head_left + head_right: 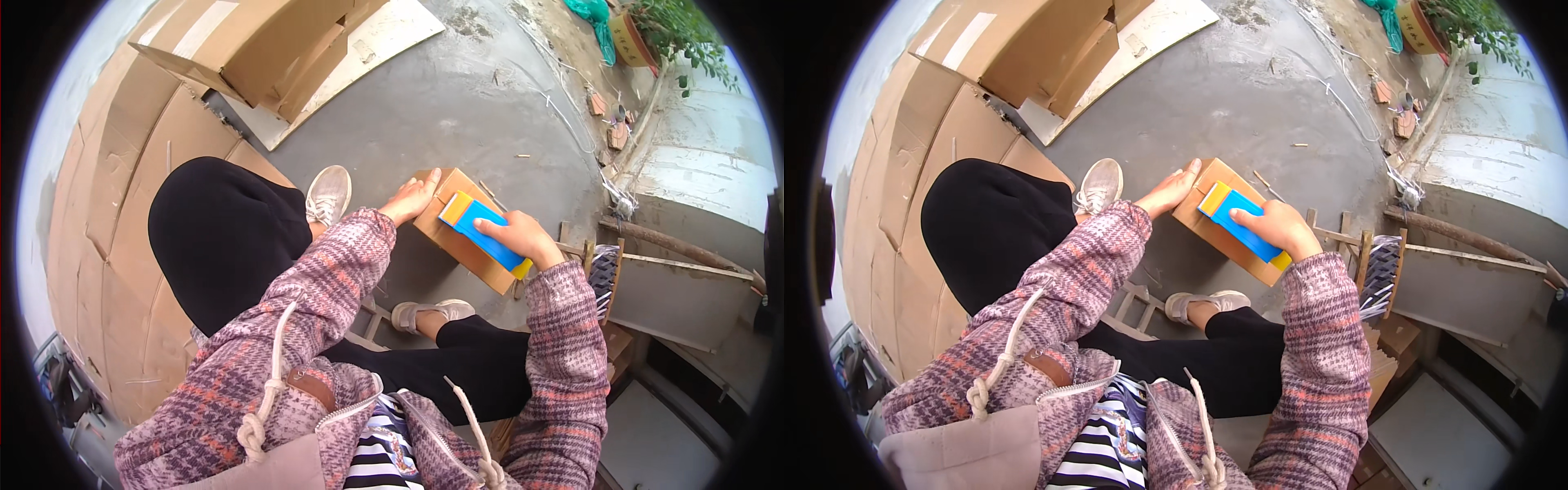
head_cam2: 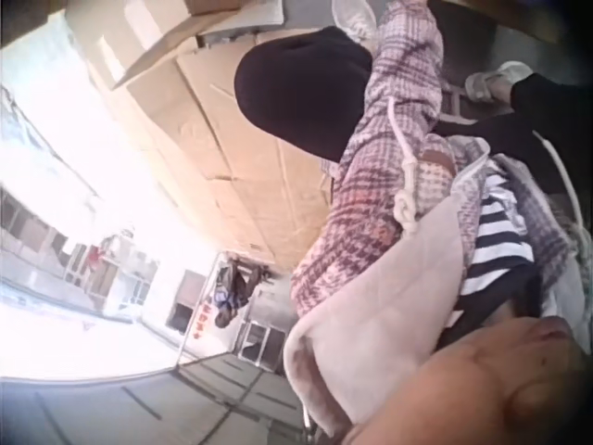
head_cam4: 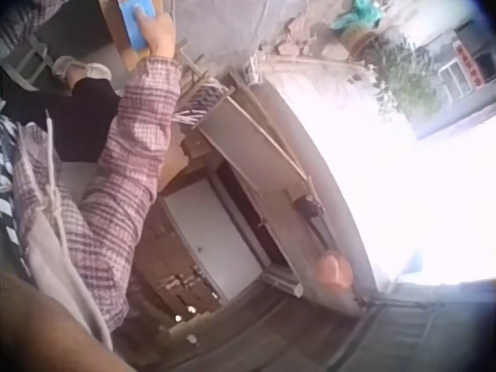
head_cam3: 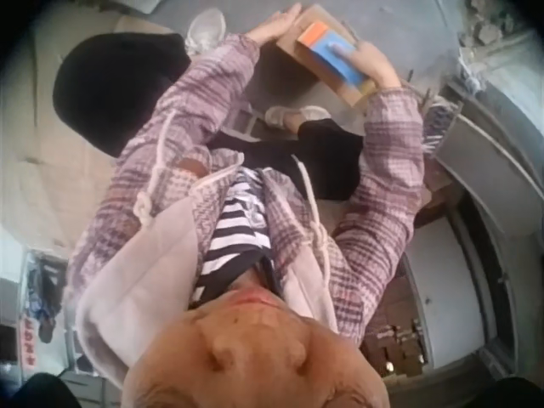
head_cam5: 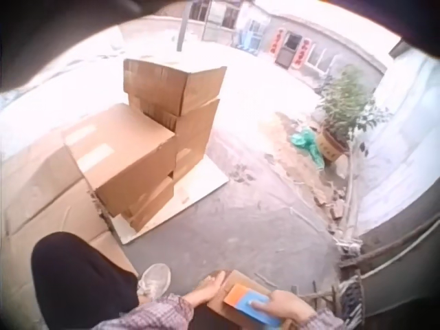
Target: Seal cardboard boxes using a hand-held tape dispenser.
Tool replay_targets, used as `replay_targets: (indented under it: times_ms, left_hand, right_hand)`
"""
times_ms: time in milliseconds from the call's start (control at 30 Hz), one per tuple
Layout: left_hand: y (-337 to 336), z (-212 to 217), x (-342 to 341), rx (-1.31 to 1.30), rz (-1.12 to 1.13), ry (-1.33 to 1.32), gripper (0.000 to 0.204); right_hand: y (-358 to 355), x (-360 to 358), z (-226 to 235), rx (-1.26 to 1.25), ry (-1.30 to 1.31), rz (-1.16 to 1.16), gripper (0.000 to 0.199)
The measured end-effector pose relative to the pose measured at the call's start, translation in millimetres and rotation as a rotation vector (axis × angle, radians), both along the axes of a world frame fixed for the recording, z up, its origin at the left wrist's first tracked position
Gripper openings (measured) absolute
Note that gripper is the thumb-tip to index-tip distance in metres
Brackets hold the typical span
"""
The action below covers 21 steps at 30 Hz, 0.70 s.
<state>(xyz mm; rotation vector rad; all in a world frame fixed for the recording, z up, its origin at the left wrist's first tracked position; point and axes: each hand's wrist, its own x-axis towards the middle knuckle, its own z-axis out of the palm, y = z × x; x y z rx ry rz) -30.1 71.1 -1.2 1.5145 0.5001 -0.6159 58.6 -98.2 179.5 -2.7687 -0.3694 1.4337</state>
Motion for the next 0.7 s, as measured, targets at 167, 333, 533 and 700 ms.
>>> replay_targets:
  times_ms: [167, 333, 533, 700]
  left_hand:
    - [-24, 6, -6, 0.291, 0.136, -0.270, 0.082]
    - [-24, 10, -7, 0.300, 0.134, -0.296, 0.082]
    - [-20, 12, -7, 0.374, 0.052, -0.216, 0.082]
    - [-22, 16, -6, 0.446, 0.027, -0.163, 0.080]
  right_hand:
    - [-2, 3, -2, 0.043, 0.053, -0.022, 0.081]
    - [-8, 10, -2, 0.064, 0.132, -0.046, 0.081]
    - [-25, 10, 2, 0.072, 0.150, 0.005, 0.080]
    - [-97, -4, 22, 0.059, 0.187, -0.185, 0.077]
